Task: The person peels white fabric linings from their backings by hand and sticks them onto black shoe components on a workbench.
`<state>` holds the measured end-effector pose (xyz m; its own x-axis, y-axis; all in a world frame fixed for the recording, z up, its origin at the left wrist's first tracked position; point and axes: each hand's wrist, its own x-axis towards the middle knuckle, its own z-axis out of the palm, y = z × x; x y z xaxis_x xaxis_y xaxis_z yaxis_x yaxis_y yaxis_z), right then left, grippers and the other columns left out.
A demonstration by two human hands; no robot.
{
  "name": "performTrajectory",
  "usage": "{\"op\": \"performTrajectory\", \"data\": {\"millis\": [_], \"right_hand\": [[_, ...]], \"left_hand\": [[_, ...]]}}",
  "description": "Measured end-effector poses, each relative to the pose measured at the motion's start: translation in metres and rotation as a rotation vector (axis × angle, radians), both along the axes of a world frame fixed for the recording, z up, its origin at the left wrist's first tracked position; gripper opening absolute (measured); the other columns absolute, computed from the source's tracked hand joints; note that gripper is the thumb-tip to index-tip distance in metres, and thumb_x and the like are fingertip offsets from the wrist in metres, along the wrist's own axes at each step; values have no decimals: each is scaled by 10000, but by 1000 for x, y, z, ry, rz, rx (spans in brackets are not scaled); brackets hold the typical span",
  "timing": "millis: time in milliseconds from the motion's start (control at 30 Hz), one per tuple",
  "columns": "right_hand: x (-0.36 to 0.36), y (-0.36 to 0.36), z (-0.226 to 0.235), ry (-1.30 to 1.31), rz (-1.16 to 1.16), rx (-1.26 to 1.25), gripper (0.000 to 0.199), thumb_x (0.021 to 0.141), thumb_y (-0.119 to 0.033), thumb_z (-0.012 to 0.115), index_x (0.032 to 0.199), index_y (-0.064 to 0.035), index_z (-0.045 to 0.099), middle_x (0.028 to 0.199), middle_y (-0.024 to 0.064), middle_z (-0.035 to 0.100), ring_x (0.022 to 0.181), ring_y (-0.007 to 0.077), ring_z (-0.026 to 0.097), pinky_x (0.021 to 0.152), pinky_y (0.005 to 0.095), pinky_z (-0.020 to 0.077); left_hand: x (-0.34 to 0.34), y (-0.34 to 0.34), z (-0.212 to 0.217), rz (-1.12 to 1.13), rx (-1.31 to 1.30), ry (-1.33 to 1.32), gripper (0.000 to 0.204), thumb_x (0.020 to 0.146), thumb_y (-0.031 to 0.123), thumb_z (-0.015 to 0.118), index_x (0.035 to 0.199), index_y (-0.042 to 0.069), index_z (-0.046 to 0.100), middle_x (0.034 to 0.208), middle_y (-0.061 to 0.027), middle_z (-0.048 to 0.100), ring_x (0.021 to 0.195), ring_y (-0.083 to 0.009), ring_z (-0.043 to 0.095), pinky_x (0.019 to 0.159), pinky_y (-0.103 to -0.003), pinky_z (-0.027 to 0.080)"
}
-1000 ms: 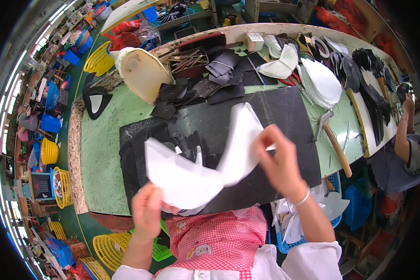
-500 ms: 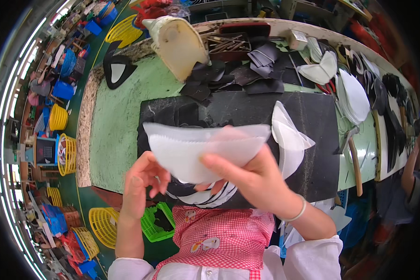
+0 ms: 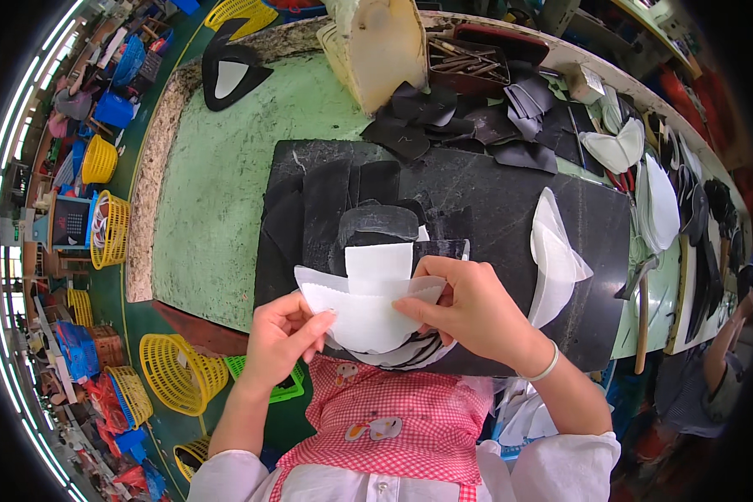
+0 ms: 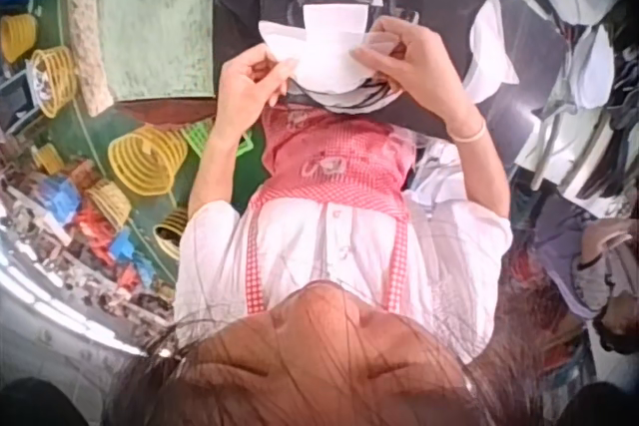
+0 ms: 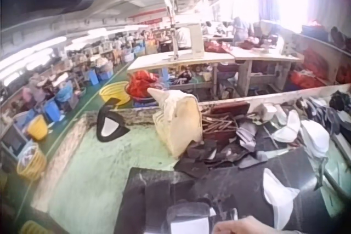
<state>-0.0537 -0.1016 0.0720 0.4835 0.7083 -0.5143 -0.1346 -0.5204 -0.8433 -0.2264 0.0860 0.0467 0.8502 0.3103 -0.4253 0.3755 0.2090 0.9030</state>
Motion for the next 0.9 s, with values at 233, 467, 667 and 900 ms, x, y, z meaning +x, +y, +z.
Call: {"op": "performTrajectory", "data": {"millis": [233,467,667,900], "right_hand": [[-4,-2,-10,-167,110,-49,168,841,-119,746,857,5,633,620,47,668,480,81,620,472,213,466],[-9,-16,-24,-586,152,-115,381,732,-340,828,802,-40,604,581,95,620,531,262,644,525,329,494],[10,-66,-36,-704,-91,-160,340,754,-198,847,777,-49,542,593,21,526,511,141,496,501,291,403],[13,-138,-30,-1022,-283,-248,548,718,57,719,1222,-58,537,1165,114,575,992,256,564,903,342,455]], "left_hand": [[-2,-2,-10,-115,604,67,236,841,141,762,730,42,579,657,22,599,502,-72,490,467,-263,369],[-13,-35,-13,-588,1017,-376,597,781,421,758,1318,204,614,1438,-105,495,1407,-300,384,1153,-532,268],[-13,-17,-12,-721,1008,-370,525,778,483,744,1288,404,647,1566,-85,355,1468,-336,262,1163,-579,188],[78,167,-22,-66,599,-580,109,847,88,578,945,44,596,1166,-160,635,1296,-317,512,1086,-436,363]]}}
